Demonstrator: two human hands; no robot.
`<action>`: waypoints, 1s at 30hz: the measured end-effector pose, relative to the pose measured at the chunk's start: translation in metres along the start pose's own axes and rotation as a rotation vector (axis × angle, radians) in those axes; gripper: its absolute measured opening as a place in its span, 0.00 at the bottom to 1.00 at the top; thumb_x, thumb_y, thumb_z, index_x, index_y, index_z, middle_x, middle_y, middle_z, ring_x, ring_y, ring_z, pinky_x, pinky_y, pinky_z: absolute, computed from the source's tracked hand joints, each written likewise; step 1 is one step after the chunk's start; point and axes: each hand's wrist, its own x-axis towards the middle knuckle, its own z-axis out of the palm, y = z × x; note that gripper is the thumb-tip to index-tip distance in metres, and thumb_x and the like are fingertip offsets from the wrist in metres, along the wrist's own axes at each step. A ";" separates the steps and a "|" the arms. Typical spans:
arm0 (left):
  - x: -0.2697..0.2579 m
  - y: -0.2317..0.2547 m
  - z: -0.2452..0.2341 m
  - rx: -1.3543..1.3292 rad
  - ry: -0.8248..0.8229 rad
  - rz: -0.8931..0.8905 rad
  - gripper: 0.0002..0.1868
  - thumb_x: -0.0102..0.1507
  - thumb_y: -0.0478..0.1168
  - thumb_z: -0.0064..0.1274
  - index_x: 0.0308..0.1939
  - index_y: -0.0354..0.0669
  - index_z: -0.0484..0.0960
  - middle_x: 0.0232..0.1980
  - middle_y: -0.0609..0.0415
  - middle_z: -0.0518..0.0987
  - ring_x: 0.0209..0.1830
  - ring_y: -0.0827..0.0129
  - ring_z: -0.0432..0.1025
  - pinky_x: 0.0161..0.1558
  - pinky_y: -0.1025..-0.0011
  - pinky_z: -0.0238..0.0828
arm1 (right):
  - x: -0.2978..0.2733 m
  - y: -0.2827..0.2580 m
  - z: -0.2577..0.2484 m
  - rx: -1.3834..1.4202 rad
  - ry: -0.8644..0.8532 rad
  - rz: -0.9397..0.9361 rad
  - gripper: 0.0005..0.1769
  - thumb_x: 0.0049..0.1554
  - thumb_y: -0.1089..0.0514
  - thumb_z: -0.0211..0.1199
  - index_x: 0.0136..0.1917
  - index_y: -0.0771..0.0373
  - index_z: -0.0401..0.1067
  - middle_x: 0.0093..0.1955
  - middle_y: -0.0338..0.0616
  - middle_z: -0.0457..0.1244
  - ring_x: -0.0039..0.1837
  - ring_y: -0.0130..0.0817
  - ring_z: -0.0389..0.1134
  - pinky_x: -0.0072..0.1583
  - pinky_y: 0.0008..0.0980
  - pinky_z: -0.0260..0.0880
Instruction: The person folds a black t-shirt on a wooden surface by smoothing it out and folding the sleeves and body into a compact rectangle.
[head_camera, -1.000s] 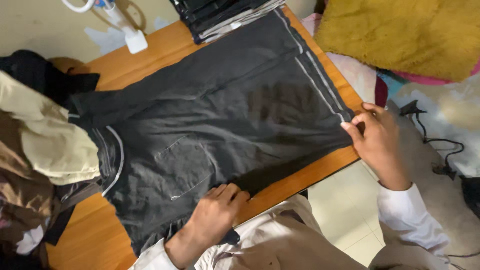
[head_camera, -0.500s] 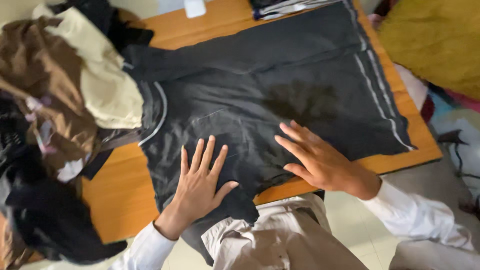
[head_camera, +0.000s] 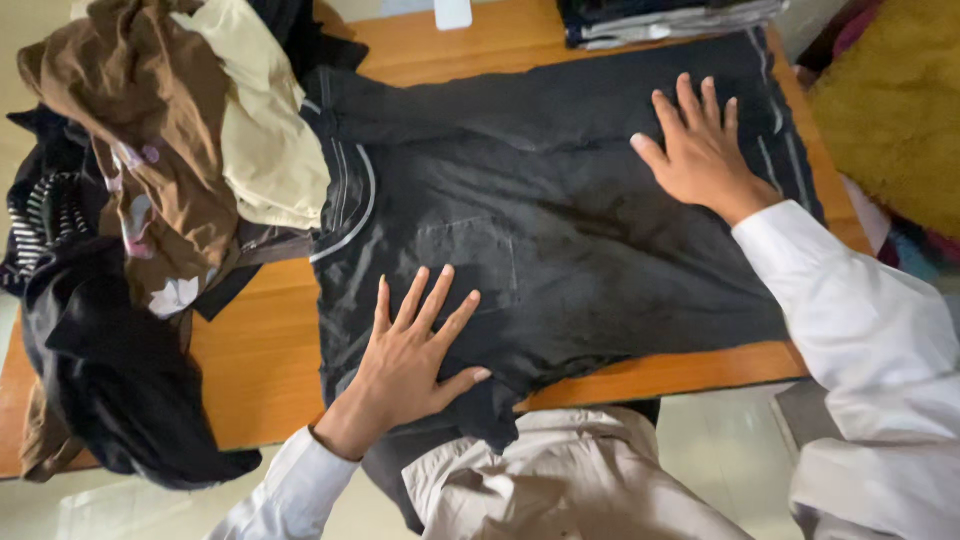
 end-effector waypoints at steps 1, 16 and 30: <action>0.001 0.000 -0.001 -0.003 0.007 0.000 0.46 0.59 0.68 0.53 0.75 0.51 0.63 0.79 0.38 0.54 0.79 0.39 0.45 0.71 0.30 0.31 | 0.009 0.008 0.003 -0.016 -0.057 0.031 0.44 0.66 0.31 0.46 0.82 0.63 0.50 0.84 0.67 0.38 0.83 0.71 0.34 0.74 0.76 0.31; -0.015 0.008 -0.011 -0.008 -0.004 -0.016 0.41 0.64 0.63 0.52 0.75 0.49 0.65 0.79 0.37 0.54 0.80 0.40 0.45 0.72 0.34 0.35 | 0.029 0.022 0.007 0.017 -0.049 0.048 0.43 0.65 0.29 0.43 0.83 0.56 0.53 0.85 0.62 0.41 0.84 0.66 0.37 0.76 0.72 0.34; -0.085 -0.051 -0.048 -0.366 0.099 -0.152 0.17 0.48 0.27 0.56 0.36 0.48 0.90 0.59 0.55 0.80 0.62 0.56 0.70 0.71 0.54 0.57 | -0.120 -0.192 -0.067 0.580 -0.290 -0.899 0.26 0.51 0.58 0.70 0.63 0.62 0.73 0.72 0.51 0.62 0.75 0.51 0.60 0.71 0.46 0.62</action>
